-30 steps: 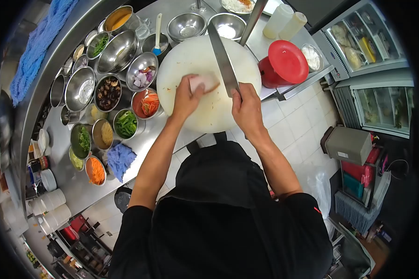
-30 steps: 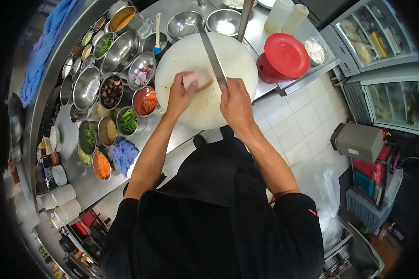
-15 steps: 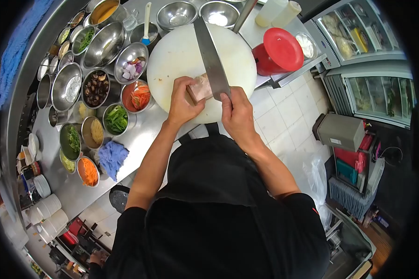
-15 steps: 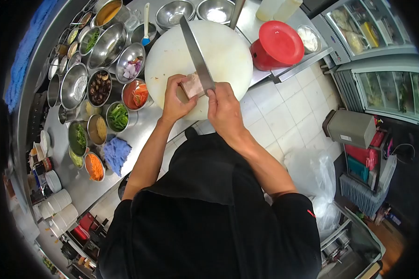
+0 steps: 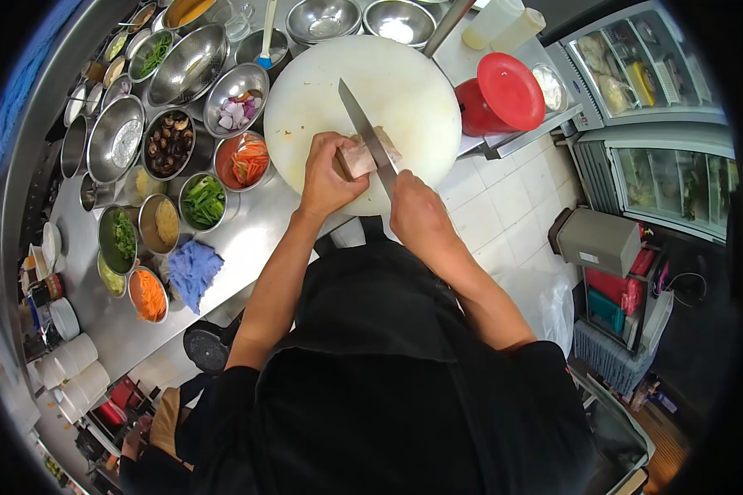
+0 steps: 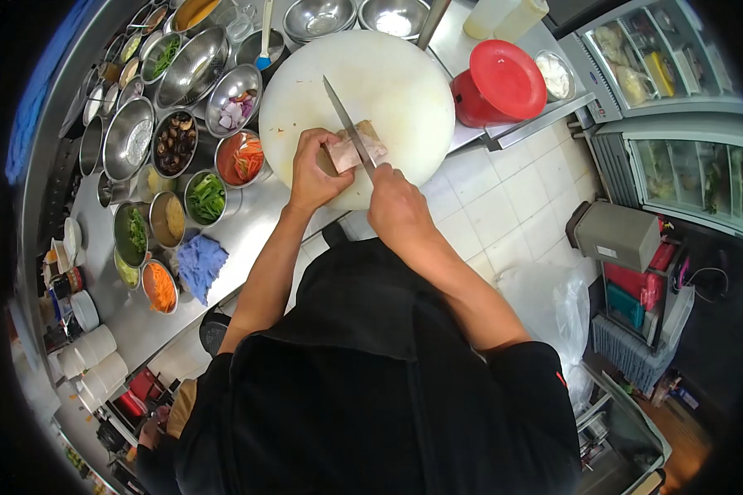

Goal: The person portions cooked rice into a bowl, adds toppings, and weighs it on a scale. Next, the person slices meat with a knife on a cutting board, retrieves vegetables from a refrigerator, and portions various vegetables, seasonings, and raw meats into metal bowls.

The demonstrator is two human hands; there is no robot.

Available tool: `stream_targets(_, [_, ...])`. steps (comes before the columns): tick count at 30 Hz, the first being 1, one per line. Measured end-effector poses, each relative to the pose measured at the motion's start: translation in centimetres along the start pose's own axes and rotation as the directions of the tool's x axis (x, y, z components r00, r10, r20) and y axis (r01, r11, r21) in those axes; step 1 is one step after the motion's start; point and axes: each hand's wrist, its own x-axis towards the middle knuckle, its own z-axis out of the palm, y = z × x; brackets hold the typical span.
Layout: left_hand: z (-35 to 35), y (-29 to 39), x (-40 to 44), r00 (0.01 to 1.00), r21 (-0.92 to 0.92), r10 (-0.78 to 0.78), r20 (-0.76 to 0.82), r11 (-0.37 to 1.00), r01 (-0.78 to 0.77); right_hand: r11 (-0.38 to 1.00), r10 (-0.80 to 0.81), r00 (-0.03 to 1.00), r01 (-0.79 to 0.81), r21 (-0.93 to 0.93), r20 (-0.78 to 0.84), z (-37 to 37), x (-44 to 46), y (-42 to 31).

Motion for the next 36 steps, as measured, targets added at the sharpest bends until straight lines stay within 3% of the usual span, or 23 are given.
stream_targets(10, [-0.2,-0.3,0.3,0.999,-0.006,-0.046,-0.015,0.999,0.046,0.995,0.096,0.978,-0.096,-0.011,0.183,-2.5,-0.2,-2.0])
stream_targets(16, [-0.2,-0.5,0.1,1.0,-0.02,-0.016,0.003,1.0,0.016,0.999,0.045,0.989,-0.042,-0.022,0.142,-1.0,2.5,-1.1])
stream_targets(19, [-0.1,-0.1,0.0,1.0,-0.006,-0.027,-0.003,1.0,0.026,1.0,0.017,0.997,-0.017,0.004,0.076,-0.4,1.8,-0.2])
stream_targets(25, [-0.5,-0.6,-0.6,0.999,-0.016,0.003,0.05,1.0,-0.002,0.976,-0.199,0.927,0.218,0.024,-0.318,-0.3,0.2,-0.7])
stream_targets(34, [-0.6,-1.1,-0.8,0.999,-0.068,0.05,0.007,0.996,-0.05,0.945,-0.173,0.873,0.278,0.173,-0.455,2.6,0.0,-1.1])
stream_targets(36, [-0.5,-1.2,-0.8,0.998,-0.084,0.054,0.01,0.995,-0.053,0.963,-0.15,0.914,0.221,0.154,-0.378,3.9,0.4,-0.2])
